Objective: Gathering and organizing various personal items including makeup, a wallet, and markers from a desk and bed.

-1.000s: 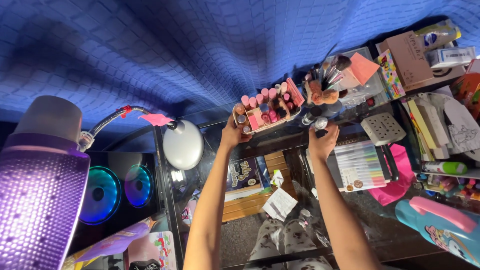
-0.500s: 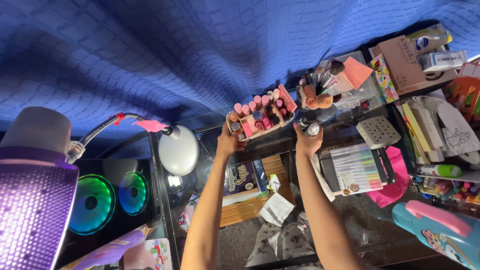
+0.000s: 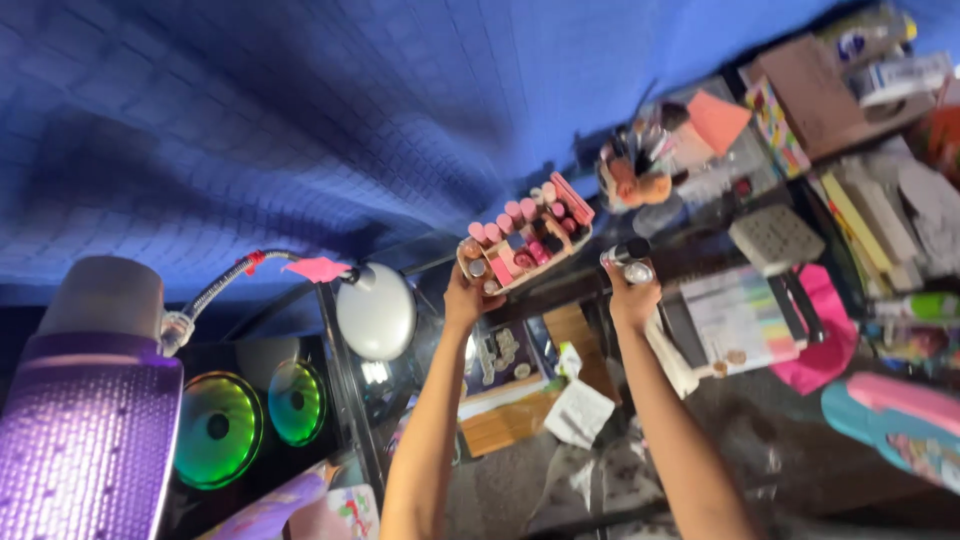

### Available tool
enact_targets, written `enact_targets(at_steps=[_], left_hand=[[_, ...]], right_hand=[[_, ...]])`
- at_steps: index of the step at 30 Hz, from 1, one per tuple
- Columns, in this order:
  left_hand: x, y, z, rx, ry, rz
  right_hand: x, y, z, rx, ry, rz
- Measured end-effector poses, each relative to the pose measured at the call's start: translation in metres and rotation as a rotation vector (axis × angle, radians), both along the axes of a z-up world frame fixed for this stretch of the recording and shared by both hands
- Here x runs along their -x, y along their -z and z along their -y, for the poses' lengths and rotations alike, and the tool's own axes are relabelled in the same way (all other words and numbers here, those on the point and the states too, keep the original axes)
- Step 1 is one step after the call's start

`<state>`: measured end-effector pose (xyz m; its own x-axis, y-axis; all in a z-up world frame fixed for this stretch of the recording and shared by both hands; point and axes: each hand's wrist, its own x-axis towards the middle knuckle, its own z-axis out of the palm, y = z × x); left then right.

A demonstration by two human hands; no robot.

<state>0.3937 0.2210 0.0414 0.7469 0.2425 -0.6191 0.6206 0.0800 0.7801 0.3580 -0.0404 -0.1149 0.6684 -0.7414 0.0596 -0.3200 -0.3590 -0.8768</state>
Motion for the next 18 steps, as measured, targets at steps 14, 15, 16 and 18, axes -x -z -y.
enact_targets(at_steps=[14,15,16,18], left_hand=[[0.127,-0.152,0.017,-0.44,0.37,-0.082],[0.134,-0.156,0.022,-0.462,0.424,-0.095],[0.143,-0.159,0.027,-0.467,0.445,-0.083],[0.16,-0.164,0.041,-0.497,0.593,-0.127]], right_hand=[[0.208,-0.099,0.014,0.013,-0.171,0.083],[0.22,-0.116,0.019,0.136,-0.195,0.119],[0.233,-0.153,0.018,0.137,-0.171,0.125],[0.26,-0.226,0.019,0.209,-0.125,0.22]])
